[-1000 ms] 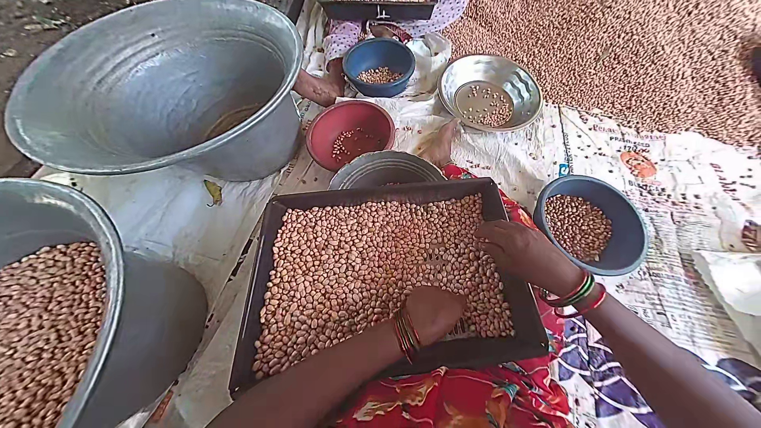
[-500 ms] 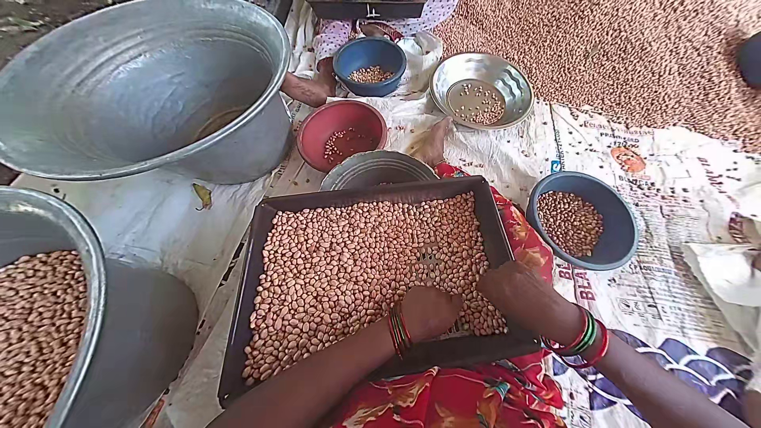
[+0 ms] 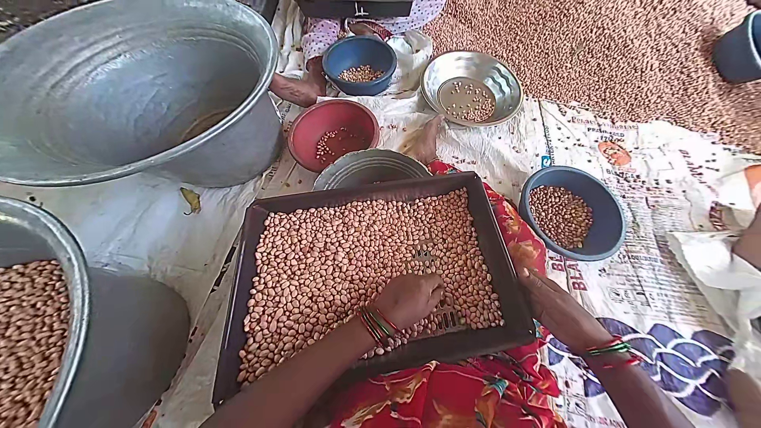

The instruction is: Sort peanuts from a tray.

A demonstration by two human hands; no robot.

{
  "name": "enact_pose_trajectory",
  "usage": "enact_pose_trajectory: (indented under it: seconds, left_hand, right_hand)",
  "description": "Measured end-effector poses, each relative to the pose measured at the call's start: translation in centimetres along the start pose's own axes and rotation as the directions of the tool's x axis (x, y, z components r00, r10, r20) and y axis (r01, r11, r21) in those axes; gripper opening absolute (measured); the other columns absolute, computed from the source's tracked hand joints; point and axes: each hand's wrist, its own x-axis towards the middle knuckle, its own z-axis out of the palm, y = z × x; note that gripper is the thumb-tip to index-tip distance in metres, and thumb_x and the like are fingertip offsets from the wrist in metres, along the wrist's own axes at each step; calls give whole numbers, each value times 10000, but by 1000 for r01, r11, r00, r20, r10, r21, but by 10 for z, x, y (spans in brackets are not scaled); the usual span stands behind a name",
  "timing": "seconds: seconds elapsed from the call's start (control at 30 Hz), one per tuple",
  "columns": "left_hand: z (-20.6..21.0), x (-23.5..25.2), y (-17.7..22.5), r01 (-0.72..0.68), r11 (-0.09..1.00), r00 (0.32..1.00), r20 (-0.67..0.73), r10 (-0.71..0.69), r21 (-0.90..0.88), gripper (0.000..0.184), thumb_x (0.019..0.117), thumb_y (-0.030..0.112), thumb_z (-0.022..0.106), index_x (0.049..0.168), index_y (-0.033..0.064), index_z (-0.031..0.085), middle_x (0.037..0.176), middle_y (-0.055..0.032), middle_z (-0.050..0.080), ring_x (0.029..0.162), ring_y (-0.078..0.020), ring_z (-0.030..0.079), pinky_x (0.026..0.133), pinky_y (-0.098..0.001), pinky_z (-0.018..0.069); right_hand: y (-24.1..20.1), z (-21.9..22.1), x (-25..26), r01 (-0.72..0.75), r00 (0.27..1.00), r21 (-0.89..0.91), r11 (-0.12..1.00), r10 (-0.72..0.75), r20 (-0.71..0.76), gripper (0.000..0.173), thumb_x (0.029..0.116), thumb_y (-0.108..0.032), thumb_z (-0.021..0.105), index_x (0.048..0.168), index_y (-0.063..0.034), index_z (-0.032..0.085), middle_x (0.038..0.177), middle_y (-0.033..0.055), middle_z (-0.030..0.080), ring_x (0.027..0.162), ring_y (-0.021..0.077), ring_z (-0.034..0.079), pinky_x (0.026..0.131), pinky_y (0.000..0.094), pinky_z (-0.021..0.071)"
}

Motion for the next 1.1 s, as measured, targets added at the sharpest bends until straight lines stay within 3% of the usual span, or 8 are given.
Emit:
enact_pose_trajectory:
  seconds: [0.07, 0.13, 0.23, 0.33, 0.43, 0.6, 0.77, 1.1]
  left_hand:
    - [3, 3, 7, -61, 997, 998, -6, 61, -43, 360, 1095, 202, 438, 1294, -18, 643, 1101, -254, 705, 1023, -419, 687, 910, -591, 503]
    - [9, 7, 14, -100, 994, 995, 13, 101, -46, 358, 1093, 199, 438, 1282, -22, 647, 1073, -262, 707, 1011, -433, 685, 896, -606, 500]
    - [13, 12, 22, -109, 994, 991, 71, 110, -20, 370, 1103, 205, 416, 1318, -19, 618, 1095, -264, 701, 1038, -436, 678, 914, -606, 491]
    - [15, 15, 25, -118, 993, 992, 33, 119, -20, 379, 1103, 210, 422, 1337, -20, 611, 1123, -267, 703, 1059, -434, 682, 932, -605, 488]
    - [16, 14, 27, -133, 991, 991, -27, 132, -21, 371, 1092, 200, 435, 1330, -12, 625, 1102, -261, 711, 1027, -436, 693, 899, -606, 502]
    - [26, 19, 33, -146, 988, 987, -62, 149, 43, 362, 1088, 196, 444, 1305, -16, 641, 1059, -264, 722, 993, -455, 706, 854, -619, 518]
    - [35, 22, 34, -118, 982, 991, -49, 126, 146, 368, 1093, 216, 421, 1339, 33, 624, 983, -259, 722, 918, -464, 715, 773, -615, 538]
    - [50, 26, 32, -139, 954, 957, -213, 199, 267, 312, 1074, 179, 450, 1097, -26, 684, 853, -229, 716, 811, -419, 737, 653, -541, 566]
  right_hand:
    - [10, -7, 2, 19, 994, 147, 989, -34, 101, 389, 1072, -371, 423, 1323, -84, 501, 1058, 1, 748, 960, 112, 737, 845, 306, 621]
    - [21, -14, 3, 30, 977, 230, 973, -78, 200, 703, 985, -558, 585, 1472, -88, 393, 1189, 22, 735, 1056, 150, 734, 899, 345, 620]
    - [32, -14, 5, 64, 968, 293, 954, -130, 212, 924, 849, -665, 699, 1491, -87, 373, 1234, 18, 714, 1083, 147, 722, 911, 344, 614]
    - [30, -1, 4, 111, 986, 332, 937, -146, 81, 479, 1040, -482, 488, 1299, -79, 513, 1082, 9, 746, 967, 106, 736, 839, 295, 621]
    - [19, 12, 1, 41, 996, 298, 954, -62, 61, 451, 1104, -385, 224, 1225, -95, 548, 988, -23, 750, 912, 60, 730, 813, 258, 617]
    - [21, 5, 7, -24, 986, 320, 947, -31, 164, 461, 1059, -504, 427, 1246, -99, 542, 1010, -14, 753, 933, 77, 736, 825, 282, 627]
    - [15, 15, 7, -52, 991, 260, 964, 18, 132, 474, 1096, -431, 183, 1271, -127, 502, 988, -39, 733, 912, 40, 720, 803, 243, 615]
    - [18, 11, 13, -70, 984, 265, 962, 24, 176, 450, 1077, -467, 271, 1251, -123, 504, 976, -48, 736, 905, 31, 721, 801, 237, 617]
